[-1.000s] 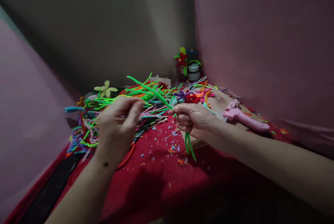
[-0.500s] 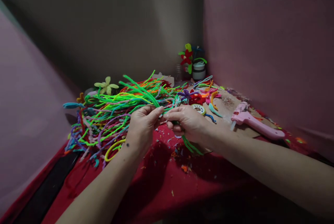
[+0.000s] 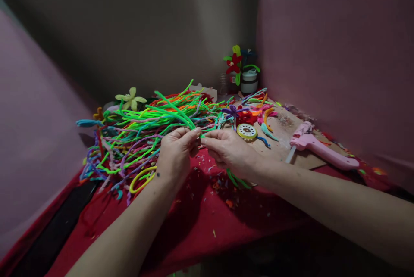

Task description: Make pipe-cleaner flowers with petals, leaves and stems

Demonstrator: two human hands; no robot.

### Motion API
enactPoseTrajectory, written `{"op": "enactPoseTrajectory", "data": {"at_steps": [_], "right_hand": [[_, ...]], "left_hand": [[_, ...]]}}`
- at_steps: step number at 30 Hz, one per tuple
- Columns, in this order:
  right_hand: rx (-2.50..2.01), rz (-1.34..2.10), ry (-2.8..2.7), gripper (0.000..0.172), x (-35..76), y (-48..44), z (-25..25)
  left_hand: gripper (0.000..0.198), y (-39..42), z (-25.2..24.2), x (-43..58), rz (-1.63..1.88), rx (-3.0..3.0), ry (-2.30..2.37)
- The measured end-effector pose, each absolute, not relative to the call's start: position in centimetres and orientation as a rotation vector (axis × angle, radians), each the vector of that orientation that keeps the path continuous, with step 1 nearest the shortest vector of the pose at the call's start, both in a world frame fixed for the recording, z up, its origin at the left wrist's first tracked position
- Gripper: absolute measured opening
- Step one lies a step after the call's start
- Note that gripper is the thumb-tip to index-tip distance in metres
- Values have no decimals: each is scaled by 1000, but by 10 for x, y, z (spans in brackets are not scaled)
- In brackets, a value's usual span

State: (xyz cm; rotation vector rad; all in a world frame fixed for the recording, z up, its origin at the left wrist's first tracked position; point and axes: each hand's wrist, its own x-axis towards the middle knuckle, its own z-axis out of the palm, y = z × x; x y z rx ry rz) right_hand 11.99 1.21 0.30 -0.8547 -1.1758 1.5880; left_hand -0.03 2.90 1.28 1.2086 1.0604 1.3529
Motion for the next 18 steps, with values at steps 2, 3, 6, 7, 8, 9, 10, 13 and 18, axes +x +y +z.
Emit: {"op": "enactPoseTrajectory", "data": {"at_steps": [2,3,6,7,8,9,10,13,18], "right_hand": [[-883,1564,-1232,27,119,11,3],[-900,1577,-1261,28,119,11,3],[-939,1648,-1338,27,121,10,3],[-946,1666,-1348,25,122,9,3],[-953,1678,-1354,24,123,8,3],[-961,1681,-1360,24,124,7,2],[-974,1680,-1370,23,125,4,2],[-1041,1692,-1419,26,127,-4,0],[-1076,1873,-1295,14,135,-20,-6]], "left_hand": [[31,26,14,-1,1364,1260,1051],[32,25,14,-2,1370,1316,1067],[32,22,15,-3,1368,1521,1193],[31,22,15,-4,1360,1567,1239],[30,23,15,-5,1356,1597,1276],[28,25,15,-7,1351,1616,1305],[27,27,14,-8,1348,1625,1330],[24,32,11,-11,1365,1627,1370],[26,31,10,-12,1372,1625,1329]]}}
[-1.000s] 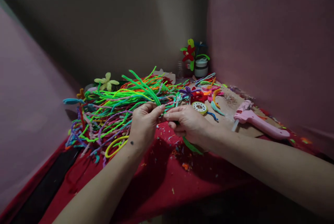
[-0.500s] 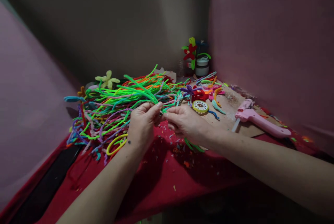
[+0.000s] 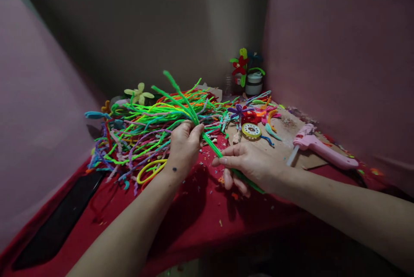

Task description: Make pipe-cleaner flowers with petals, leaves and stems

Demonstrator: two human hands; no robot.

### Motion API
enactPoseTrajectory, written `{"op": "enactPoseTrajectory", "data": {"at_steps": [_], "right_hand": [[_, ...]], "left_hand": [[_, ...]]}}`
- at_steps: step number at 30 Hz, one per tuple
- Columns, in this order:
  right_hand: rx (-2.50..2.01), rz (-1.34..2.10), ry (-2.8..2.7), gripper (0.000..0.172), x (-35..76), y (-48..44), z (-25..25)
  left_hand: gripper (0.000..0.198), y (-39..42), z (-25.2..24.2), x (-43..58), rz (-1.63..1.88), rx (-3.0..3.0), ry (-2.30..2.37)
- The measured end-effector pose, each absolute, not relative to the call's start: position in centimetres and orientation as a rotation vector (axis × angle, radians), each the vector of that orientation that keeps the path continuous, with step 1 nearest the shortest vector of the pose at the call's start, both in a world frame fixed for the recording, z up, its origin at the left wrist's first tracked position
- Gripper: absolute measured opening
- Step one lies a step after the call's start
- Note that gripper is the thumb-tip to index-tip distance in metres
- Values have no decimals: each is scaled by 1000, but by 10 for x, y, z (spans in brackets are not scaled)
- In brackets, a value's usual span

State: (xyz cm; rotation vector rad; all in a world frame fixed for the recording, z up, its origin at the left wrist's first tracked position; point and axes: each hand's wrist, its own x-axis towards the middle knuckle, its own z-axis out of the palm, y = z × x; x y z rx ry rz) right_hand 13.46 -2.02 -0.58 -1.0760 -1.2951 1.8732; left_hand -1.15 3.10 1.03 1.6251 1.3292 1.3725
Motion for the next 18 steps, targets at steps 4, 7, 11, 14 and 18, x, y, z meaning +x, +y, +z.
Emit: {"op": "enactPoseTrajectory", "data": {"at_steps": [4,7,11,14,18], "right_hand": [[-1027,2065,-1172,12,145,-32,-11],[-1010,2069,-1229,9,151,-38,-8],[-841,1977,-1236,20,151,-32,2],[-717,1958,-1162,11,141,-15,7],[-824,1878,-1092,17,126,10,8]], "left_hand": [[27,29,14,-13,1390,1494,1252],[26,29,16,-14,1375,1436,1235],[26,26,15,-13,1328,1375,1143],[28,23,13,-9,1280,1340,1042],[28,23,9,-8,1268,1260,947]]}}
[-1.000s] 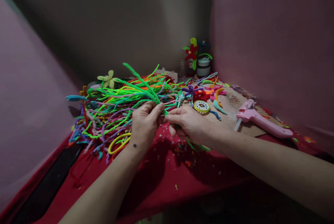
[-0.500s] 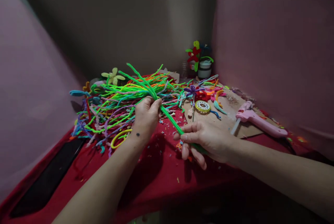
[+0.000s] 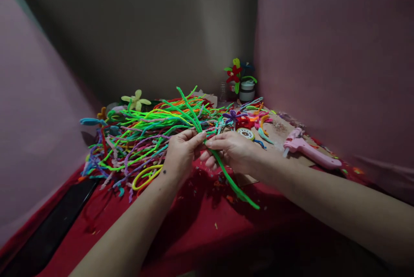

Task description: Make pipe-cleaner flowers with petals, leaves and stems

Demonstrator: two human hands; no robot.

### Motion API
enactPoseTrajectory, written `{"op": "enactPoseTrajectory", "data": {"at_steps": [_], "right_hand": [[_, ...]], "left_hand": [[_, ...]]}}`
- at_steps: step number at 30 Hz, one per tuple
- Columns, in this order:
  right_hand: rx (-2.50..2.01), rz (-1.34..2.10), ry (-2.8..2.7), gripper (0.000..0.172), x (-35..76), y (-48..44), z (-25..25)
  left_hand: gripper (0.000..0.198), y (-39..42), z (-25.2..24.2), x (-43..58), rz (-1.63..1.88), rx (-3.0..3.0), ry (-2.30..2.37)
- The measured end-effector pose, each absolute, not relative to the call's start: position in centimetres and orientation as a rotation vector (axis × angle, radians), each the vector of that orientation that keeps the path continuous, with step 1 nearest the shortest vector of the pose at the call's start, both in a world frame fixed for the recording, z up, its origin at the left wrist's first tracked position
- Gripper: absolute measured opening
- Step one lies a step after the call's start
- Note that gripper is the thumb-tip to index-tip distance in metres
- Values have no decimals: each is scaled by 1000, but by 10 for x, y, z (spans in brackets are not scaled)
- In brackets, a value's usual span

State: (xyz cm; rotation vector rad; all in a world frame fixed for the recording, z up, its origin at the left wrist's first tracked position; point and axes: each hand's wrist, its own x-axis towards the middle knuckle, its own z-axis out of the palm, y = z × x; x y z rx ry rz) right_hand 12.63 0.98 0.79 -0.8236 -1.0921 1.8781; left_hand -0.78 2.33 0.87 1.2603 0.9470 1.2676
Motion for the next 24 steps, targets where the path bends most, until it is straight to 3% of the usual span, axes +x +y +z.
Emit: {"op": "enactPoseTrajectory", "data": {"at_steps": [6,19,24], "right_hand": [[-910,1658,-1089,9,120,25,-1],[-834,1721,-868,11,119,26,-13],[-839,1746,-827,10,123,26,-11]], "left_hand": [[29,35,3,-15,1238,1290,943],[33,29,1,-11,1253,1485,1128],[16,26,2,-12,1318,1856,1237]]}}
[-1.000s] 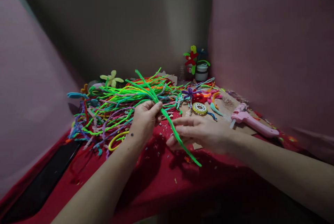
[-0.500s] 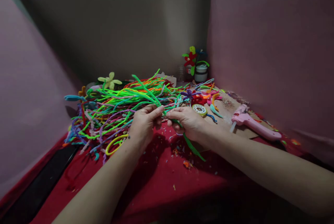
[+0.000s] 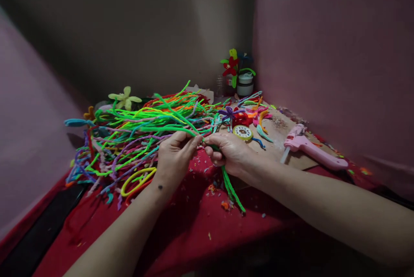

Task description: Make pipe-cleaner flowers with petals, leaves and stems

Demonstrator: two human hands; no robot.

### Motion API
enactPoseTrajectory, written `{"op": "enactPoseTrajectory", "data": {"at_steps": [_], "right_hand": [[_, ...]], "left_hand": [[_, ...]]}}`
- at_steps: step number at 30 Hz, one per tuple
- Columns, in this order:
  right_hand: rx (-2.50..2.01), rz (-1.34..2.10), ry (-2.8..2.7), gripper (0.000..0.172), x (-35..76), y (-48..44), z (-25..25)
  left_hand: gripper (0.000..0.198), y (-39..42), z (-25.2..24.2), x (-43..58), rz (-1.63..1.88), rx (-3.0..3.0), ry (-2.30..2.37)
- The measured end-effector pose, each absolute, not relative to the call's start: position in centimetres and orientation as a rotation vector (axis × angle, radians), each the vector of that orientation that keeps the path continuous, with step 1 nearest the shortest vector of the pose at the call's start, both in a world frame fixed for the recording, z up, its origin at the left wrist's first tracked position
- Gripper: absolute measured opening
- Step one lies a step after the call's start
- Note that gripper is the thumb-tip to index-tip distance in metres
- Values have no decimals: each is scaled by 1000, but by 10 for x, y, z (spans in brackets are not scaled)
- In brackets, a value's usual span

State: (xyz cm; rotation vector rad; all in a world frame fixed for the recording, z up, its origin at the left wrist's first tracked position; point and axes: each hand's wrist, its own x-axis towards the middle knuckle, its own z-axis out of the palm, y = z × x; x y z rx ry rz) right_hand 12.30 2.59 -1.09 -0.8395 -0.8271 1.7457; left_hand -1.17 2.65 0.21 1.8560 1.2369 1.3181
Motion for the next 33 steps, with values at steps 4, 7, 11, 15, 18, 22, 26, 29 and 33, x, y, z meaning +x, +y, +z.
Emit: {"op": "enactPoseTrajectory", "data": {"at_steps": [4,7,11,15,18,22,26,29,33], "right_hand": [[-807,1763,-901,6,127,25,-9],[-787,1795,-925,6,130,25,-8],[-782,1772,-919,6,132,24,-6],[-806,1768,-918,7,133,22,-5],[-804,1786,-895,7,133,22,-5],[-792,1787,-918,9,134,22,-4],[-799,1789,-955,11,134,19,-2],[-835,1729,-1042,13,134,18,-1],[-932,1487,-1233,15,135,16,0]], "left_hand": [[9,35,6,-21,1173,2275,1023],[15,41,8,-29,1124,2473,1014],[16,43,10,-34,1133,2604,993],[17,38,13,-35,1133,2742,1057],[21,32,14,-35,1123,2848,1150],[25,29,14,-36,1078,2949,1158],[27,30,16,-35,1026,3036,1075],[24,27,16,-33,999,3128,1087],[16,19,18,-29,864,3191,1237]]}}
